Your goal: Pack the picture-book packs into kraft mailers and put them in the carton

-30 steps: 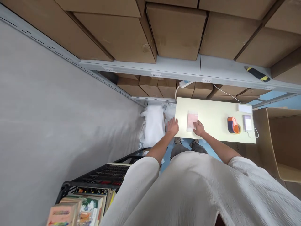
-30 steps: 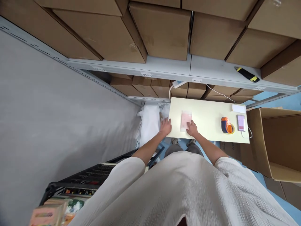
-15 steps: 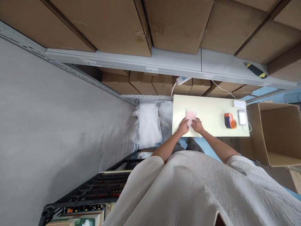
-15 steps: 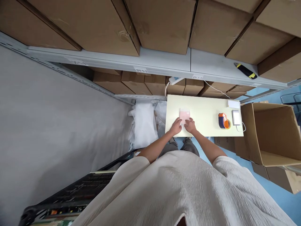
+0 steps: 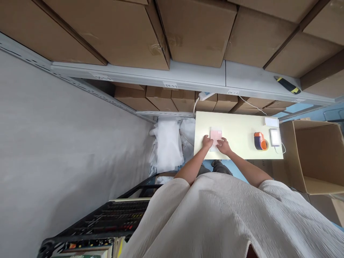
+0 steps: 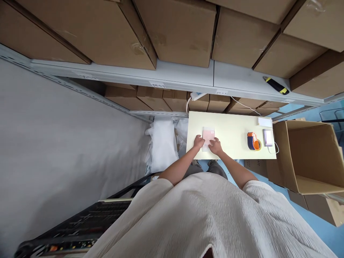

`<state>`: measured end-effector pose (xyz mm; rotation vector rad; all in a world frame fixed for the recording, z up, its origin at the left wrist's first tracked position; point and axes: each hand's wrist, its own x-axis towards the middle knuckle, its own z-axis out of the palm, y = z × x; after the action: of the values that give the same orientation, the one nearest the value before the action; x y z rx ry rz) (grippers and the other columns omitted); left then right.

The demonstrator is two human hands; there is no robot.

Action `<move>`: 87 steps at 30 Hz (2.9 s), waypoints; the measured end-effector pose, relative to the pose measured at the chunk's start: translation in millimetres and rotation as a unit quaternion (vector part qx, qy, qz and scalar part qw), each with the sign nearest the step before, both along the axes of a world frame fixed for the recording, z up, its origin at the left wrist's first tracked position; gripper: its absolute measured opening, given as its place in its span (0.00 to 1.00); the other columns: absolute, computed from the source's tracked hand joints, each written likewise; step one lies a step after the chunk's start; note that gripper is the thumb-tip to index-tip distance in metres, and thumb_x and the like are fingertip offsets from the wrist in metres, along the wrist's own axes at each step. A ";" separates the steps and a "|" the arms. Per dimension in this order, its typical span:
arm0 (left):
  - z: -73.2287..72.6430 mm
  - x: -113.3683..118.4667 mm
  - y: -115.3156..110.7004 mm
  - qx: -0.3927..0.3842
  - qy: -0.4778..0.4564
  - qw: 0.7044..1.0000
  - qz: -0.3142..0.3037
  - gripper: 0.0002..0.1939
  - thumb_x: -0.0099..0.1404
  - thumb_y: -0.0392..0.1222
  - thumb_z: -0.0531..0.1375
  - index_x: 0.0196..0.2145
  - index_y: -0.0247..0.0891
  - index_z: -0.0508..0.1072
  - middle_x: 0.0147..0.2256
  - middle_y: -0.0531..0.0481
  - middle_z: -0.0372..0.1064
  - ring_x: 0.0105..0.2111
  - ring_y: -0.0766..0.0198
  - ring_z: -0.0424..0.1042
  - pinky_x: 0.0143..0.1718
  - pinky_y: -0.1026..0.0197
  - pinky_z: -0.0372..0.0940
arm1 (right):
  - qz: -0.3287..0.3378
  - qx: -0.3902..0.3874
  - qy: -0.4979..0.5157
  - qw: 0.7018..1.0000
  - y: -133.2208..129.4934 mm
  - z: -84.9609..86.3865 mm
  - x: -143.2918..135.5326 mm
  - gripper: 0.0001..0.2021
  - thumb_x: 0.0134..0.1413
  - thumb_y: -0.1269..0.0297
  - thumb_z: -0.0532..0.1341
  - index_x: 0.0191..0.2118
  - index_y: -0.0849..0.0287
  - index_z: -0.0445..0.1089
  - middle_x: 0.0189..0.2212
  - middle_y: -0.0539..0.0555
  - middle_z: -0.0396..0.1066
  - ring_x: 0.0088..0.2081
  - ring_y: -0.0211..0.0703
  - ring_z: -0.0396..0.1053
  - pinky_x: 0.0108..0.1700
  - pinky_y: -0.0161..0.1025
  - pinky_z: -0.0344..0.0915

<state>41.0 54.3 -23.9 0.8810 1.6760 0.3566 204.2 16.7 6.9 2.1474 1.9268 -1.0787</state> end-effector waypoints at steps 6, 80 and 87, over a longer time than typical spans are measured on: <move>6.0 2.3 1.4 0.013 0.017 1.000 -0.018 0.28 0.62 0.33 0.66 0.60 0.40 0.70 0.58 0.41 0.80 0.56 0.54 0.81 0.53 0.60 0.72 | -0.041 0.000 0.037 0.998 1.7 -8.5 3.0 0.23 0.65 0.62 0.64 0.63 0.60 0.79 0.70 0.67 0.69 0.73 0.62 0.65 0.75 0.57 0.63; 81.4 -76.7 -10.5 0.288 0.154 0.945 -0.034 0.25 0.69 0.32 0.60 0.62 0.40 0.76 0.64 0.38 0.74 0.68 0.46 0.71 0.74 0.43 0.63 | -0.041 0.065 0.243 0.967 78.0 52.1 11.1 0.17 0.60 0.64 0.63 0.53 0.54 0.81 0.58 0.59 0.82 0.55 0.52 0.81 0.62 0.52 0.76; 88.7 -39.3 -99.3 0.310 0.184 0.930 0.079 0.23 0.67 0.31 0.61 0.59 0.39 0.77 0.61 0.37 0.75 0.67 0.46 0.72 0.74 0.41 0.64 | 0.089 0.054 0.287 0.952 49.2 58.6 11.6 0.15 0.58 0.67 0.62 0.49 0.55 0.81 0.56 0.59 0.82 0.53 0.52 0.81 0.65 0.56 0.74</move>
<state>1.6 -45.0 64.9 1.3405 2.0243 0.9109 215.8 65.9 65.5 1.7806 2.3994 -1.7378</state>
